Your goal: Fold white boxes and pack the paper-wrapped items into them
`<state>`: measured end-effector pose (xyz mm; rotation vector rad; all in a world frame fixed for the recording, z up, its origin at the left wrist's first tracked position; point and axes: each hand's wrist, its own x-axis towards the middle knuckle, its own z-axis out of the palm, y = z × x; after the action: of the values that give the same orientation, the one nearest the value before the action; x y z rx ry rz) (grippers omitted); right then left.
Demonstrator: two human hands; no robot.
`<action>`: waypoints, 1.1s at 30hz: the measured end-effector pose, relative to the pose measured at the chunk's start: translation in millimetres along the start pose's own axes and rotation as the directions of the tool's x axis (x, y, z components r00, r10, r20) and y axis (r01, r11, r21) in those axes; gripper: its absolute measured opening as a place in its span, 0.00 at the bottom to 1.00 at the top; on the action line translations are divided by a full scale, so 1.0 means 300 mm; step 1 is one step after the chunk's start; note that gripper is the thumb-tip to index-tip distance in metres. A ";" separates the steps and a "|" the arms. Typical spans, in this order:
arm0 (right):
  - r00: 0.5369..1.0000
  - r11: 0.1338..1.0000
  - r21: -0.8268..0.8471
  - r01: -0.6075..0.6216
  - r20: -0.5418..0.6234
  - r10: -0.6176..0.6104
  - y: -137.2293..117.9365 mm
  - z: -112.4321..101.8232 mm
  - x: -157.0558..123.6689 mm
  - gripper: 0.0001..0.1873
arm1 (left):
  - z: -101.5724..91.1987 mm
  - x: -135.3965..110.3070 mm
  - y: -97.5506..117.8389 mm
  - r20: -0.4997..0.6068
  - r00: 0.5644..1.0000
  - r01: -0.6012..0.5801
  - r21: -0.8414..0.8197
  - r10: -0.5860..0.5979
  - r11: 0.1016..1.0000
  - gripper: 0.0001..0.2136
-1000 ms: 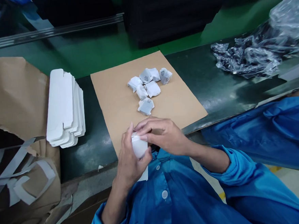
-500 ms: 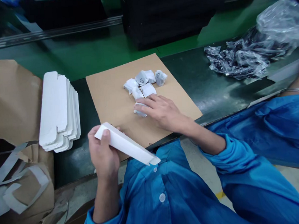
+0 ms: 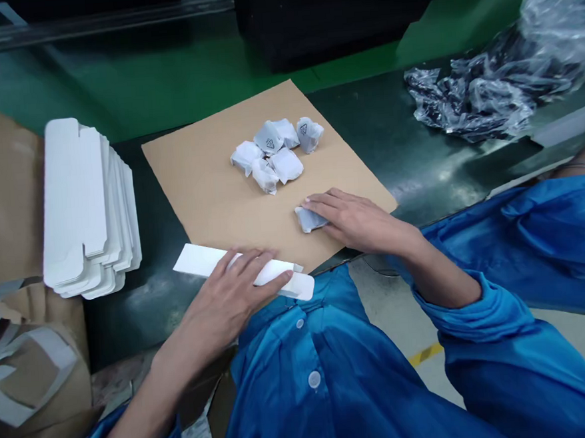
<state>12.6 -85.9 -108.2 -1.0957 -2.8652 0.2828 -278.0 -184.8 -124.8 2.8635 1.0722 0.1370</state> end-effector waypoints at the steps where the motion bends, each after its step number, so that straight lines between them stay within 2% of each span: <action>1: 1.000 0.999 0.039 -0.009 -0.005 0.010 0.008 0.005 -0.010 0.23 | -0.005 0.017 -0.002 0.030 1.000 -0.005 0.045 0.004 0.999 0.32; 4: 0.994 0.990 0.101 -0.098 -0.042 0.102 0.021 0.019 -0.034 0.22 | -0.008 0.067 0.003 0.040 0.997 0.053 0.148 -0.060 0.988 0.37; 6: 0.977 0.978 0.104 -0.182 -0.096 0.192 0.015 0.030 -0.054 0.23 | -0.004 0.089 0.014 0.040 0.995 0.083 0.150 -0.090 0.985 0.35; 9: 0.925 0.944 0.210 -0.256 -0.229 0.302 -0.024 0.050 -0.096 0.28 | 0.003 0.101 0.032 0.041 0.992 0.115 0.092 -0.119 0.989 0.32; 11: 0.893 0.919 0.313 -0.239 -0.300 0.334 -0.062 0.059 -0.125 0.29 | 0.006 0.104 0.040 0.019 0.987 0.160 0.071 -0.161 0.985 0.34; 15: 0.918 0.903 0.402 -0.149 -0.282 0.277 -0.117 0.065 -0.149 0.20 | 0.011 0.110 0.049 0.001 0.977 0.215 0.021 -0.215 0.976 0.35; 20: 0.983 0.904 0.427 0.001 -0.169 0.079 -0.122 0.074 -0.096 0.16 | 0.019 0.105 0.048 -0.067 0.989 0.131 -0.038 -0.133 0.991 0.26; 23: 0.976 0.924 0.380 0.039 -0.212 0.046 -0.139 0.096 -0.054 0.16 | 0.026 0.097 0.041 -0.124 0.990 0.067 -0.028 -0.070 0.997 0.20; 27: 0.952 0.928 0.373 -0.003 -0.282 0.117 -0.217 0.141 -0.036 0.22 | 0.038 0.092 0.043 -0.169 0.983 0.073 -0.006 -0.073 0.997 0.16; 30: 0.886 0.806 0.588 -0.067 -0.336 0.319 -0.280 0.177 -0.034 0.25 | 0.046 0.087 0.048 -0.202 0.977 0.071 -0.008 -0.071 0.997 0.18; 32: 0.831 0.656 0.749 -0.097 -0.302 0.468 -0.307 0.192 -0.027 0.27 | 0.050 0.083 0.047 -0.226 0.972 0.070 -0.011 -0.071 0.997 0.20; 33: 0.818 0.567 0.819 -0.089 -0.264 0.511 -0.316 0.195 -0.022 0.28 | 0.052 0.082 0.045 -0.237 0.969 0.074 -0.012 -0.075 0.997 0.20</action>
<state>-51.9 -168.2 -147.5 -1.2085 -1.7310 1.0087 -249.1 -179.6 -137.4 2.8524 1.2153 0.4873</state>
